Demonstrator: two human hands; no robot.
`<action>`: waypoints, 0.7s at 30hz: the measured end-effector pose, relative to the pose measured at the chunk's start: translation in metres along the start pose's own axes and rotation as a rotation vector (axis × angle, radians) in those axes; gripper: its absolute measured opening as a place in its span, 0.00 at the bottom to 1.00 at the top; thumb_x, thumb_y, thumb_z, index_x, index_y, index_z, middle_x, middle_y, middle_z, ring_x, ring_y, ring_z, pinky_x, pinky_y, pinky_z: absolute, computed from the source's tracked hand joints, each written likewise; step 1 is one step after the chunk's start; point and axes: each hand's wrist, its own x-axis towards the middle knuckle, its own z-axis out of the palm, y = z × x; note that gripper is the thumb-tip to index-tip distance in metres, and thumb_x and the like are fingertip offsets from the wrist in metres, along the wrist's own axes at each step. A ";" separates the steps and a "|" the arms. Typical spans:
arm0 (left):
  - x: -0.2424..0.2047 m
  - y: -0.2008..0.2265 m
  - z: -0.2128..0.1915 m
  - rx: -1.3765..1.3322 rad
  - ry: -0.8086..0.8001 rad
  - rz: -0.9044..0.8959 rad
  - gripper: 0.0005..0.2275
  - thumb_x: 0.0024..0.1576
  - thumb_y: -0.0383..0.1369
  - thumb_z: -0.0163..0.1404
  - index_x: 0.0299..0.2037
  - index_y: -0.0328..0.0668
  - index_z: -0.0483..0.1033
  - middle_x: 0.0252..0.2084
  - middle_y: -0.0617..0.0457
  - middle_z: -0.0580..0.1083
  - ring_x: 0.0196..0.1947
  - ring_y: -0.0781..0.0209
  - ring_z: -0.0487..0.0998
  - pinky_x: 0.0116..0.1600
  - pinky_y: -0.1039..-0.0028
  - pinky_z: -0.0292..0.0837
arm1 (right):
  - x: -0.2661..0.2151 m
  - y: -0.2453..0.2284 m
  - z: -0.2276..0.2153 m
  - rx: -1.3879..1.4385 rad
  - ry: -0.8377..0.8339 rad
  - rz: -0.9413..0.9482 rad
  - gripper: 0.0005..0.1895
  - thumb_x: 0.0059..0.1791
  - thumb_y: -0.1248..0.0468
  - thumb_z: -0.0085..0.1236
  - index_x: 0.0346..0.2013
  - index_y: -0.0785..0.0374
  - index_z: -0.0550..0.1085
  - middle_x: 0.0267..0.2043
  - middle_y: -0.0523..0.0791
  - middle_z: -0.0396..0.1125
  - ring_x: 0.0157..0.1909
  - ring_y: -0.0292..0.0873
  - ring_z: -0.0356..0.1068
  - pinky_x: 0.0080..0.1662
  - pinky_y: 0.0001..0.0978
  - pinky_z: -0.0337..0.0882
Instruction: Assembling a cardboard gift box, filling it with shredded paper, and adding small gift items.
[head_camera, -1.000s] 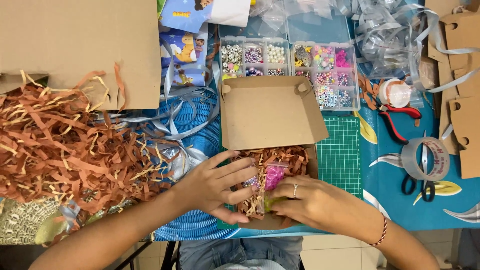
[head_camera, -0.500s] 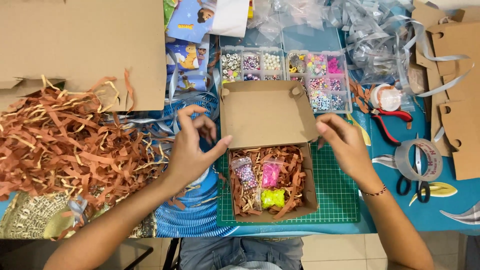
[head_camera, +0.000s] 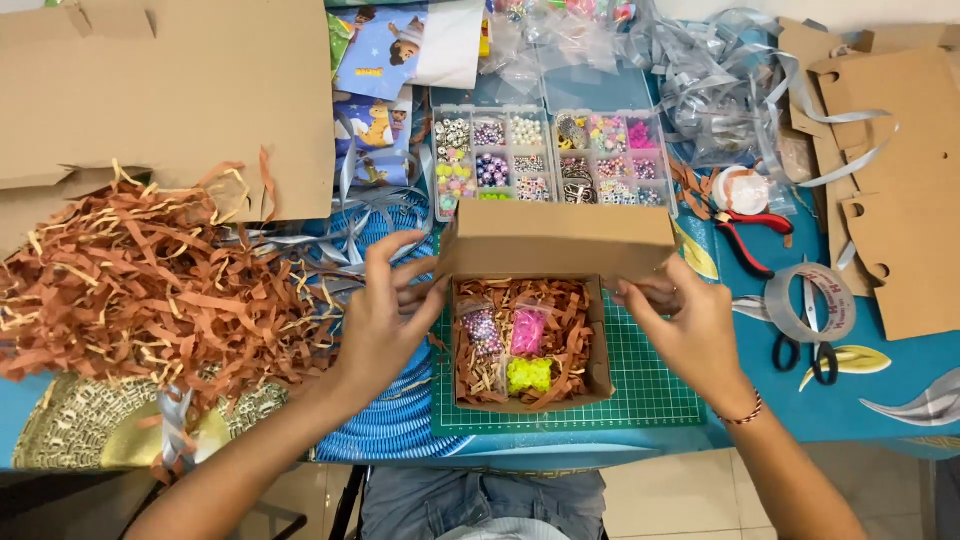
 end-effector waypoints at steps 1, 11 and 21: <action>-0.005 -0.003 0.002 0.009 0.015 -0.003 0.25 0.60 0.18 0.50 0.65 0.31 0.52 0.50 0.24 0.77 0.43 0.26 0.81 0.41 0.50 0.85 | -0.005 0.004 0.002 -0.042 0.031 -0.008 0.06 0.49 0.76 0.63 0.38 0.70 0.74 0.28 0.53 0.77 0.29 0.51 0.79 0.33 0.41 0.79; -0.024 -0.018 0.004 0.240 0.012 0.149 0.22 0.57 0.17 0.50 0.60 0.47 0.77 0.58 0.52 0.79 0.56 0.51 0.80 0.54 0.63 0.81 | -0.023 -0.016 0.013 -0.014 0.057 -0.293 0.17 0.48 0.77 0.61 0.51 0.64 0.79 0.52 0.49 0.77 0.52 0.54 0.77 0.50 0.42 0.79; -0.047 -0.005 -0.016 0.297 -0.267 0.415 0.28 0.48 0.21 0.46 0.63 0.49 0.74 0.72 0.48 0.67 0.74 0.40 0.60 0.74 0.40 0.49 | -0.047 0.028 -0.004 0.138 -0.217 -0.397 0.19 0.55 0.66 0.42 0.59 0.63 0.73 0.69 0.55 0.64 0.74 0.67 0.56 0.67 0.69 0.59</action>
